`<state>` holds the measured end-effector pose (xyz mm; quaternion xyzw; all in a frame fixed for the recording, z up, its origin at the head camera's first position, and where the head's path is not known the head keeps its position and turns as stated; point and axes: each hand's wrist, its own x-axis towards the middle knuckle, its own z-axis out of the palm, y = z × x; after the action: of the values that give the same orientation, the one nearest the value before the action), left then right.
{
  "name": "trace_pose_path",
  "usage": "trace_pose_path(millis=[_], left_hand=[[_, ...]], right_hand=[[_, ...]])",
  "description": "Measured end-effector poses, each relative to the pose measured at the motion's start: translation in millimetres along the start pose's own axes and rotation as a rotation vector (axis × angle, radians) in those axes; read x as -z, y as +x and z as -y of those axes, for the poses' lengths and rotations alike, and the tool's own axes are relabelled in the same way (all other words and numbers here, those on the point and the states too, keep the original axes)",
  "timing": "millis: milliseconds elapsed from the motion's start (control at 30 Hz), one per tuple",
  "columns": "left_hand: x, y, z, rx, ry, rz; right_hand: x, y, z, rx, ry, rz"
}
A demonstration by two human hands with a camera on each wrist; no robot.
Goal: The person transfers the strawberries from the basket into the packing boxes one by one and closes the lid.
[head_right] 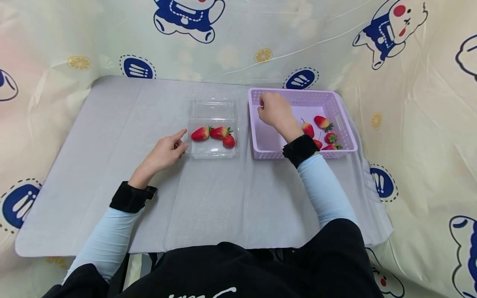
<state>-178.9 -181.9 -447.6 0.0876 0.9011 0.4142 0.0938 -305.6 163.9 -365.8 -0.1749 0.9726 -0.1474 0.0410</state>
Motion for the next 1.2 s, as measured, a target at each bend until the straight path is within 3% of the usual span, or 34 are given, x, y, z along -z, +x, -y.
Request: trace_pose_path(millis=[267,533,800,1200], left_hand=[[-0.1,-0.3,0.6,-0.002,0.001,0.004],[0.7,-0.6,0.8,-0.008,-0.006,-0.003],[0.9,-1.6,-0.1,0.004,-0.012,0.000],[1.6,-3.0,-0.2,0.019,0.004,0.002]], right_hand=[[0.3,15,-18,-0.065,-0.036,0.059],[0.8,27,-29,-0.041,-0.117,0.138],[-6.8,39,-34,-0.065,-0.150,0.325],[-16.7,49,-41,-0.059,-0.177,0.405]])
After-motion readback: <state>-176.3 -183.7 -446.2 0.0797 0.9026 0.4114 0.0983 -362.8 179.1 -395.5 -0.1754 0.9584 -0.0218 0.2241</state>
